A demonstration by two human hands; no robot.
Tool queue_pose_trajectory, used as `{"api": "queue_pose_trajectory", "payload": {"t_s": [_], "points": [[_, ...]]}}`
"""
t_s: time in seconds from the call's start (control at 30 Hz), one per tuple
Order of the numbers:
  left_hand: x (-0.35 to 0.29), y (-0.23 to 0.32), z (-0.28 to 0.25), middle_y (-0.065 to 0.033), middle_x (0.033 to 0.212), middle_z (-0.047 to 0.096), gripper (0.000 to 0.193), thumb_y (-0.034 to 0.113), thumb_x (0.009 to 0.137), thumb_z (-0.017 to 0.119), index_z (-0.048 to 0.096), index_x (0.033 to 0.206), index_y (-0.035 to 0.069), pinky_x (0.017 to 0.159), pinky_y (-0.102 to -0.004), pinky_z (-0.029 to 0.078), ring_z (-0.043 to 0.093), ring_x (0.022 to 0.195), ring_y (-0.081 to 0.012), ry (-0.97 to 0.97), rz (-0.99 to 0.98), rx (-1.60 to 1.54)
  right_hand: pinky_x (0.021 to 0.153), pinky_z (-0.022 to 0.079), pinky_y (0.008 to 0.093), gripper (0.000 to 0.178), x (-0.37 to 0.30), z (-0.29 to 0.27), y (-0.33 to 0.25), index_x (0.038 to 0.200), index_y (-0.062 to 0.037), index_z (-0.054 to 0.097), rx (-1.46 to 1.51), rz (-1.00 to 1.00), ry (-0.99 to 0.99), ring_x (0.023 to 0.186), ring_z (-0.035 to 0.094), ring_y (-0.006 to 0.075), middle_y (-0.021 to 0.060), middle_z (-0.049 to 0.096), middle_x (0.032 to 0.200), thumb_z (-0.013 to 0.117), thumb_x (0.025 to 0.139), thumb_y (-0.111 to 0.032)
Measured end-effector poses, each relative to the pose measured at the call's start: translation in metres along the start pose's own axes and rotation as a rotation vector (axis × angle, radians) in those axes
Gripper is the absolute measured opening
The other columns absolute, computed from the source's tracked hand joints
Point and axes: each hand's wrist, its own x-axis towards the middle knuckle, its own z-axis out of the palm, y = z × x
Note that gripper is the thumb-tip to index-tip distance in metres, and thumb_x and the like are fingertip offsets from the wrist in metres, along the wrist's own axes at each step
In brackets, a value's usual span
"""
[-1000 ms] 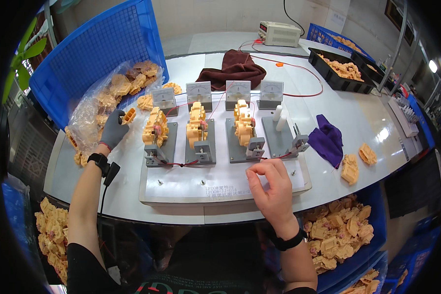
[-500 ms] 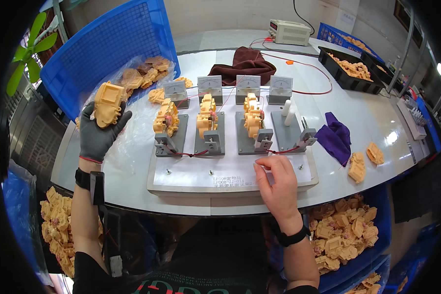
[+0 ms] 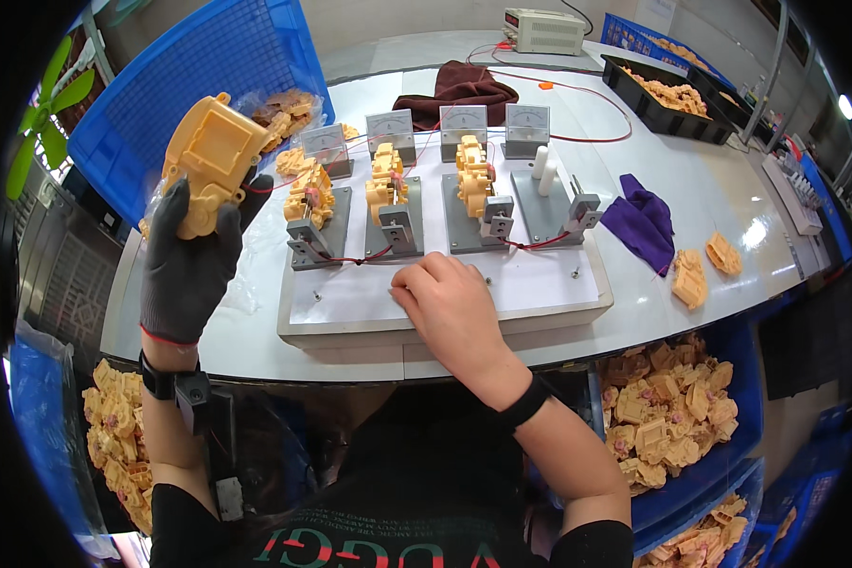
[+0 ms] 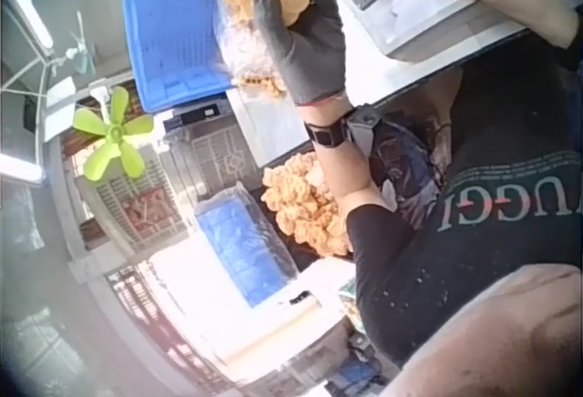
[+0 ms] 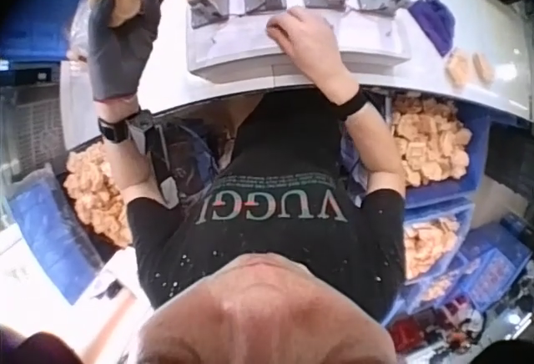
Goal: Manually assemble plastic toy parts and use a test fixture to verify assembly.
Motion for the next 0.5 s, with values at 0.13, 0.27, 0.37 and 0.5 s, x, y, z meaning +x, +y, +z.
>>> {"api": "queue_pose_trajectory", "payload": {"t_s": [0.13, 0.27, 0.37, 0.5], "points": [[-0.019, -0.003, 0.004, -0.0114, 0.121, 0.057, 0.046, 0.015, 0.094, 0.065, 0.047, 0.133, 0.000, 0.085, -0.0263, 0.053, 0.060, 0.103, -0.0179, 0.040, -0.008, 0.127, 0.070, 0.047, 0.0399, 0.009, 0.001, 0.004, -0.006, 0.085, -0.0063, 0.066, -0.014, -0.005, 0.024, 0.078, 0.060, 0.0294, 0.0076, 0.061, 0.081, 0.072, 0.084, -0.013], [-0.017, -0.010, 0.008, -0.0092, 0.124, 0.058, 0.052, 0.003, 0.087, 0.064, 0.045, 0.136, 0.001, 0.089, -0.0289, 0.051, 0.060, 0.104, -0.0147, -0.063, -0.042, 0.387, 0.070, 0.046, 0.0403, 0.009, -0.003, 0.005, -0.005, 0.083, -0.0090, 0.066, -0.008, 0.032, 0.048, 0.078, 0.061, 0.0281, 0.0053, 0.061, 0.081, 0.073, 0.083, -0.015], [-0.013, -0.017, 0.031, -0.0062, 0.123, 0.059, 0.058, -0.003, 0.086, 0.064, 0.042, 0.139, 0.005, 0.089, -0.0272, 0.052, 0.061, 0.104, -0.0126, -0.068, -0.042, 0.421, 0.068, 0.049, 0.0405, 0.009, -0.001, 0.006, -0.005, 0.085, -0.0050, 0.067, 0.020, 0.041, 0.031, 0.076, 0.061, 0.0309, 0.0096, 0.062, 0.081, 0.072, 0.083, -0.012], [-0.010, -0.024, 0.032, -0.0056, 0.122, 0.059, 0.067, -0.003, 0.084, 0.068, 0.039, 0.143, 0.008, 0.086, -0.0284, 0.053, 0.061, 0.103, -0.0133, -0.046, 0.032, 0.487, 0.066, 0.049, 0.0406, 0.009, 0.000, 0.005, -0.007, 0.085, -0.0046, 0.067, 0.020, 0.055, 0.021, 0.074, 0.061, 0.0304, 0.0104, 0.062, 0.080, 0.072, 0.084, -0.012]]}}
